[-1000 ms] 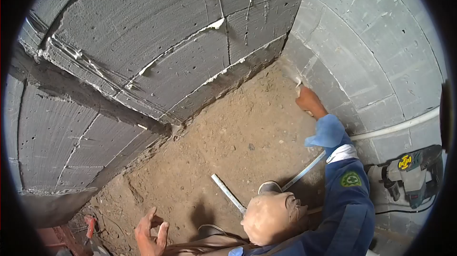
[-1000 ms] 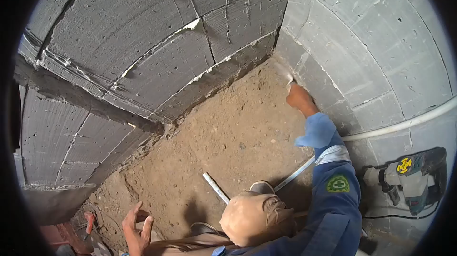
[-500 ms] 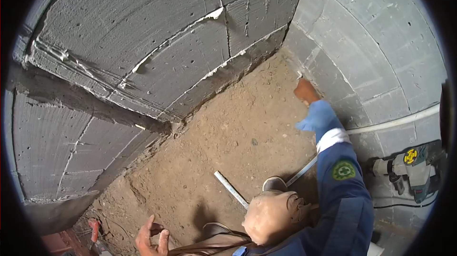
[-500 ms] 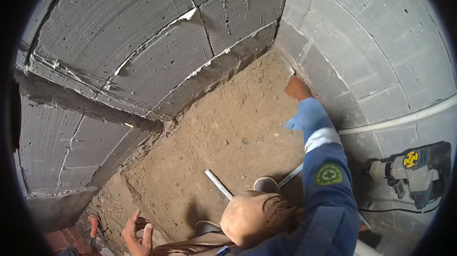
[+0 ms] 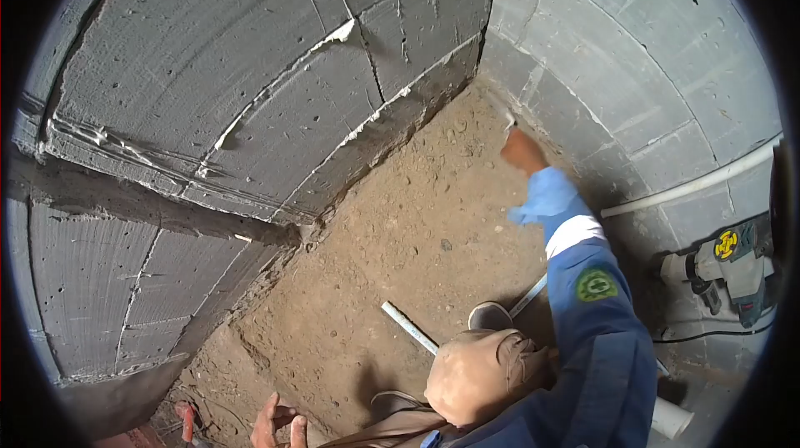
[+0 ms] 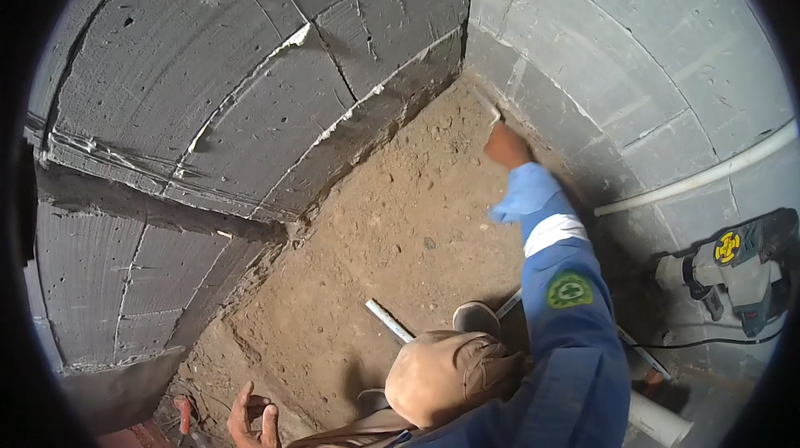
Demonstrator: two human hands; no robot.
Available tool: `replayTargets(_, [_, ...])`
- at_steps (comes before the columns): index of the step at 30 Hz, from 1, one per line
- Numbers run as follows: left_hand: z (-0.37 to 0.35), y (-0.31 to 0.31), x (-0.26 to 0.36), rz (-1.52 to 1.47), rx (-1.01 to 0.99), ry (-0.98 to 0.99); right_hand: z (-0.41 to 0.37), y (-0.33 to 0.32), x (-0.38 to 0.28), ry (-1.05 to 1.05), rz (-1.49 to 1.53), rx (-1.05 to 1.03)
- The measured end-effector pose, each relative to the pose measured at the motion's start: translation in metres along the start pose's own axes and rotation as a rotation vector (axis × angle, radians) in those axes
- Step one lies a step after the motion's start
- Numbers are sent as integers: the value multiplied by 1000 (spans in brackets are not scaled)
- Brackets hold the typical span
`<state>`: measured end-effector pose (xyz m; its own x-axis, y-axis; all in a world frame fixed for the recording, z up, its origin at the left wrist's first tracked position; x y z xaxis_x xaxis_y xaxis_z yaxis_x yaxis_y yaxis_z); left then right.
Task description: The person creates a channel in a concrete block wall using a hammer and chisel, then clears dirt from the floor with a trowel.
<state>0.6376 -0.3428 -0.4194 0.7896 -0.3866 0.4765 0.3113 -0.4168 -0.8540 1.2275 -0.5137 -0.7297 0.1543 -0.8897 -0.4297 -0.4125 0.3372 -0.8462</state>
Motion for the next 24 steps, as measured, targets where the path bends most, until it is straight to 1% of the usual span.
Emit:
replayTargets(1, [1, -1, -3, -2, 8, -32, -4, 7, -10, -7, 1, 8])
replayTargets(2, [2, -2, -3, 21, 9, -21, -21, 24, -22, 2, 11, 18])
replayTargets(4, [3, -2, 10, -37, 14, -61, -56, 30, -15, 20, 5, 23])
replayTargets(6, [8, -4, 10, -87, 44, -78, -83, 4, -11, -35, -116, -50])
replayTargets(7, [8, -3, 8, -39, 29, -27, -85, -9, -8, 9, -75, -85])
replayTargets(8, [6, 0, 6, 8, 4, 22, -70, -16, 5, -6, -67, -38])
replayTargets(9, [5, 0, 4, 16, -14, 18, -56, -17, 18, -7, -56, 2])
replayTargets(10, [6, 2, 1, 47, -34, 9, -45, -17, 23, 8, -53, -3])
replayTargets(12, [5, 2, -6, 77, -44, -2, -24, -19, 21, 6, -1, 69])
replayTargets(13, [4, 1, -11, 134, -29, 29, -26, -11, 16, 1, -1, 71])
replayTargets(14, [5, 3, -10, 181, -10, 63, -29, -3, 6, 8, -68, 26])
replayTargets(15, [4, 5, -7, 165, -6, 60, -32, 1, 0, 16, -143, -23])
replayTargets(17, [6, -2, 9, -30, 11, 18, -49, -18, -10, 21, -151, -9])
replayTargets(18, [5, -4, 7, 62, 18, 25, -57, -30, -13, -45, -168, -65])
replayTargets(19, [4, -4, 6, 66, 24, 16, -62, -40, -17, -113, -193, -123])
replayTargets(20, [4, -3, 5, -21, 12, -8, -65, -48, -22, -122, -172, -76])
replayTargets(21, [4, -1, 5, -107, -6, -31, -53, -48, -19, -116, -177, -81])
replayTargets(23, [5, 1, 7, -74, -9, -28, -23, -35, -12, -14, -166, -59])
replayTargets(24, [6, 2, 3, 33, -10, 20, -23, -18, -10, -15, -159, -67])
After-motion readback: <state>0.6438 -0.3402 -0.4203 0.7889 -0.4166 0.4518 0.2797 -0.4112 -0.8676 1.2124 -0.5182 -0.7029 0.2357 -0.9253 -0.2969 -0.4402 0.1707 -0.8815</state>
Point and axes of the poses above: each hand's wrist, its own z-axis towards the middle knuckle, its own y-axis out of the palm, x = y × z, the point moved 2 cm from there along z, towards the middle knuckle, and after that the axes turned 4 degrees about z, right-handed, at the moved point
